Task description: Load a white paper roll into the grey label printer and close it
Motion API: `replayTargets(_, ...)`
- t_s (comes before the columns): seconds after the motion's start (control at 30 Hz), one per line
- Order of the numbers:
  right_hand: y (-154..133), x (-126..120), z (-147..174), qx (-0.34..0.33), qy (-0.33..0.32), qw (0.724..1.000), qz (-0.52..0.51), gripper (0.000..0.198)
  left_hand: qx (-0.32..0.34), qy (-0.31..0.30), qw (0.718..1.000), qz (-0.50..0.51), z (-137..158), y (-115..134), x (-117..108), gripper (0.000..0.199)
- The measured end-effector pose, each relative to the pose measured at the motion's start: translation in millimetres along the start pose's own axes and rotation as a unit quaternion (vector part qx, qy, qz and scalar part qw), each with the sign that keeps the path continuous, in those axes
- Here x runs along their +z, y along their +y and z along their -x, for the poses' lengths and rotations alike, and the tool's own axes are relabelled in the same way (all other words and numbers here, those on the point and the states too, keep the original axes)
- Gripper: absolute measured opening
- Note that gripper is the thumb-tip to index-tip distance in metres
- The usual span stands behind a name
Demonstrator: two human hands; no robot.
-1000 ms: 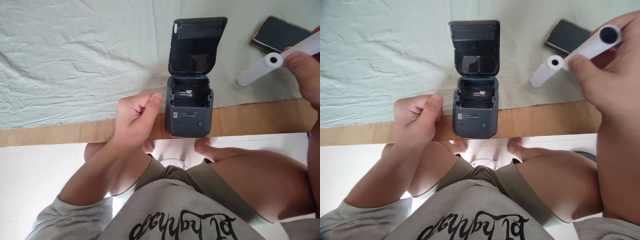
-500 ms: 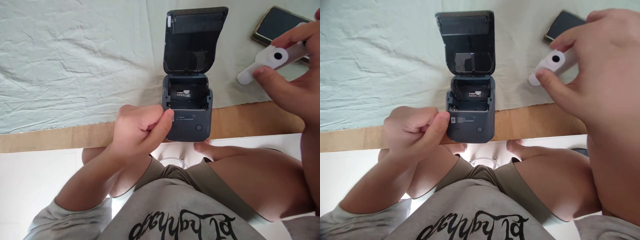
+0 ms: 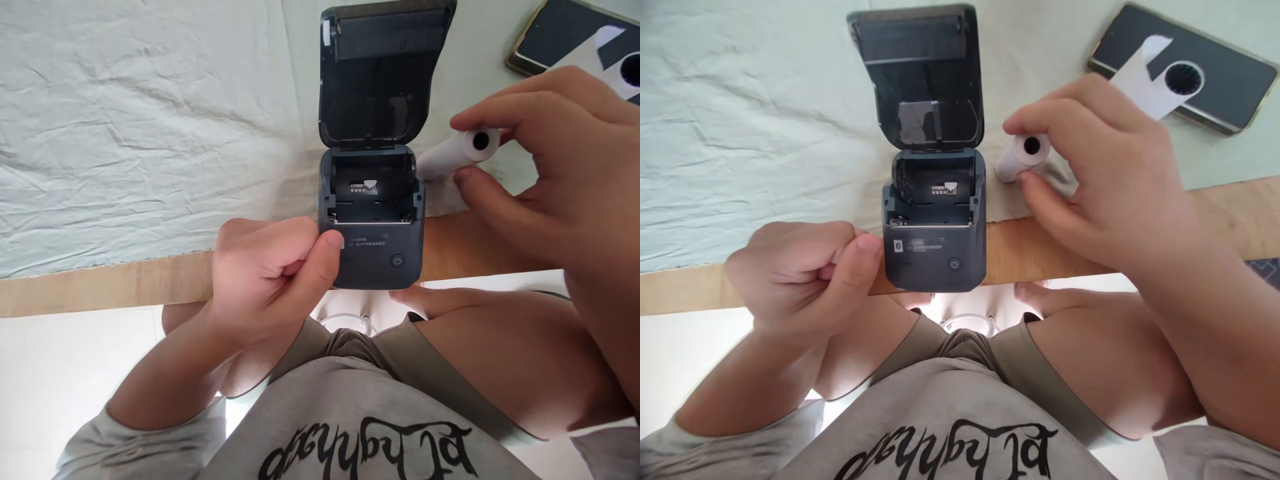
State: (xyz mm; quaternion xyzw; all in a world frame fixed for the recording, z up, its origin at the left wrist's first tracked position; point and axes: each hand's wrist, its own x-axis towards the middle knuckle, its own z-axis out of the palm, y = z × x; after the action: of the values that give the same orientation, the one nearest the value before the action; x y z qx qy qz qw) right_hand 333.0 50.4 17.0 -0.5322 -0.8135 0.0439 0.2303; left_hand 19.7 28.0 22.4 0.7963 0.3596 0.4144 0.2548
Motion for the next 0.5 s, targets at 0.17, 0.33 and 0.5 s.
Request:
replayTargets(0.17, 5, 17, -3, -0.015, -0.064, 0.995, -0.074, 0.046, 0.048, -0.026, 0.998, 0.011, 0, -4, -2, 0.052)
replayTargets(0.33, 8, 17, -5, 0.007, -0.036, 0.998, -0.056, 0.045, 0.049, -0.039, 0.998, -0.008, 0, -5, -2, 0.050)
replayTargets(0.5, -10, -4, -7, 0.038, 0.019, 0.989, -0.141, 0.050, 0.068, -0.007, 0.998, -0.007, -2, -3, -3, 0.051)
